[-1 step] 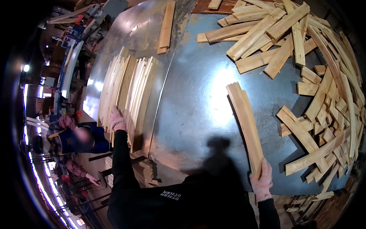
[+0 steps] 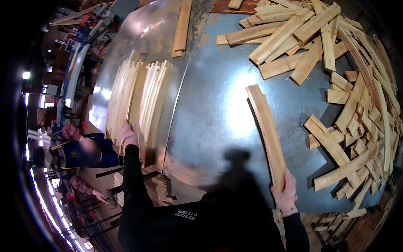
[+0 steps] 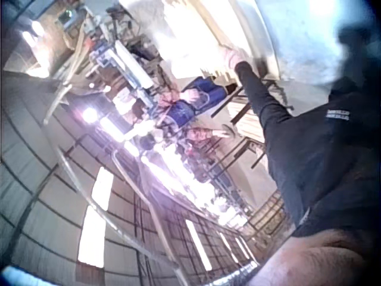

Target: The person picks up wooden planks from a large pile on a metal table, inspects them, and stacks them neatly. Another person is visible in the background performing similar tasks. The camera wearer handles the planks one by one or in small groups, organizing them into a growing stack.

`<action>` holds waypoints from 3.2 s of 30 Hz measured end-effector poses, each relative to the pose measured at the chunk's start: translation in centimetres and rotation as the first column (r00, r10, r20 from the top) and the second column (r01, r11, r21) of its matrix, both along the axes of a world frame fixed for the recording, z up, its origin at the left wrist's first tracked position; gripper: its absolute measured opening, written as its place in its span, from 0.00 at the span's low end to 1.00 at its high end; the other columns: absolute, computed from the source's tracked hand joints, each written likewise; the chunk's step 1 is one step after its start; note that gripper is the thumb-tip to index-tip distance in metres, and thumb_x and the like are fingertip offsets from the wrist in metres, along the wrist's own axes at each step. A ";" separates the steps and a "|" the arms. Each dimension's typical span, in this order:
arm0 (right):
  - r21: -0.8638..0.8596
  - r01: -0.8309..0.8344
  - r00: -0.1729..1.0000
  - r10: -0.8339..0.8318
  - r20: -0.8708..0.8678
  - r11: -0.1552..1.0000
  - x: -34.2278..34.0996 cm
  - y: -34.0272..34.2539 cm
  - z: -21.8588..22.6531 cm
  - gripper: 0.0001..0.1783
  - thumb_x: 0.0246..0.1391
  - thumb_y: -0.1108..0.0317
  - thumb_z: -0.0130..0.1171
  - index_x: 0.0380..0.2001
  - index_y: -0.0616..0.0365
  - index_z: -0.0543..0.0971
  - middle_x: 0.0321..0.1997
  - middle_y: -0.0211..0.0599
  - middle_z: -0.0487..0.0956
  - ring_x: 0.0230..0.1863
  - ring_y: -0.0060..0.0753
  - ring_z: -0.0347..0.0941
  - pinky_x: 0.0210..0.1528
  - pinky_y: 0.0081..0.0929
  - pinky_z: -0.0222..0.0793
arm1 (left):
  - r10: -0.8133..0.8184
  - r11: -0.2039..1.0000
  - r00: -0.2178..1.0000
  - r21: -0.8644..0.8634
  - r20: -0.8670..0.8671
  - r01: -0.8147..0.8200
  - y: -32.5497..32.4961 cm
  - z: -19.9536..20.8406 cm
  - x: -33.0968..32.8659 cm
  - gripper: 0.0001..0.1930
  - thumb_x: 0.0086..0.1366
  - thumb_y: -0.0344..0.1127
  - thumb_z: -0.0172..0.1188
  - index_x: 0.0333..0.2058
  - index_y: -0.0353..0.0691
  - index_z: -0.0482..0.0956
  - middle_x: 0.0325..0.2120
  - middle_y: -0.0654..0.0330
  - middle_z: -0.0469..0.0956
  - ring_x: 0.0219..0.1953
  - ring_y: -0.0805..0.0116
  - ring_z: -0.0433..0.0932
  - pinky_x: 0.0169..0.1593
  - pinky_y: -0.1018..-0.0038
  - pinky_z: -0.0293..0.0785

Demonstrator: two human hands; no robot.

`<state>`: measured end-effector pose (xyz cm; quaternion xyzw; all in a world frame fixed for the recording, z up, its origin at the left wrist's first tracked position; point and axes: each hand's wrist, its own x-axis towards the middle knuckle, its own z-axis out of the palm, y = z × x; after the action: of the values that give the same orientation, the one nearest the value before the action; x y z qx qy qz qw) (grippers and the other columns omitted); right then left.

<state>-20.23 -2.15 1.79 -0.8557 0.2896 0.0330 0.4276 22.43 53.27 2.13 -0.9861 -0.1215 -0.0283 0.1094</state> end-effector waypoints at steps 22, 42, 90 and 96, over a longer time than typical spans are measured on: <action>0.042 -0.309 0.948 0.312 -0.071 0.950 18.6 7.7 -1.7 0.37 0.61 0.46 0.59 0.66 0.56 0.68 0.54 0.49 0.78 0.55 0.42 0.76 0.56 0.36 0.73 | -0.493 -0.137 0.774 -0.843 -0.398 -0.521 -31.8 -7.0 -13.6 0.22 0.68 0.41 0.61 0.54 0.32 0.75 0.42 0.58 0.82 0.45 0.68 0.81 0.50 0.70 0.78; -0.491 0.292 0.923 -0.376 -0.081 0.821 -8.1 -3.9 0.1 0.44 0.45 0.72 0.59 0.70 0.54 0.61 0.69 0.59 0.62 0.67 0.65 0.61 0.68 0.50 0.62 | -0.572 -0.166 0.773 -0.885 -0.274 -0.436 -47.7 -7.6 -35.3 0.24 0.67 0.37 0.63 0.57 0.33 0.69 0.44 0.57 0.76 0.45 0.69 0.74 0.50 0.71 0.72; -0.548 0.004 0.986 0.089 0.143 0.837 -5.5 -8.1 -3.1 0.37 0.48 0.58 0.66 0.61 0.59 0.69 0.56 0.46 0.74 0.56 0.50 0.71 0.59 0.45 0.65 | -0.375 0.906 0.898 -0.299 -0.229 0.301 -21.3 -6.8 -20.4 0.45 0.56 0.50 0.70 0.66 0.34 0.58 0.52 0.42 0.76 0.53 0.40 0.77 0.55 0.53 0.74; -0.520 -0.021 0.999 0.038 0.023 0.854 -4.0 -7.3 -4.6 0.37 0.49 0.56 0.66 0.61 0.59 0.70 0.59 0.49 0.74 0.59 0.52 0.70 0.63 0.45 0.64 | -0.260 0.927 0.945 -0.326 -0.200 0.186 -22.7 -3.2 -20.0 0.46 0.54 0.48 0.72 0.66 0.36 0.59 0.56 0.43 0.75 0.55 0.43 0.76 0.57 0.56 0.73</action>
<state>-24.25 -9.42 -2.79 -0.9441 0.2676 -0.0539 0.1848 2.39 30.54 -1.07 -0.9947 0.0033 0.0974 -0.0332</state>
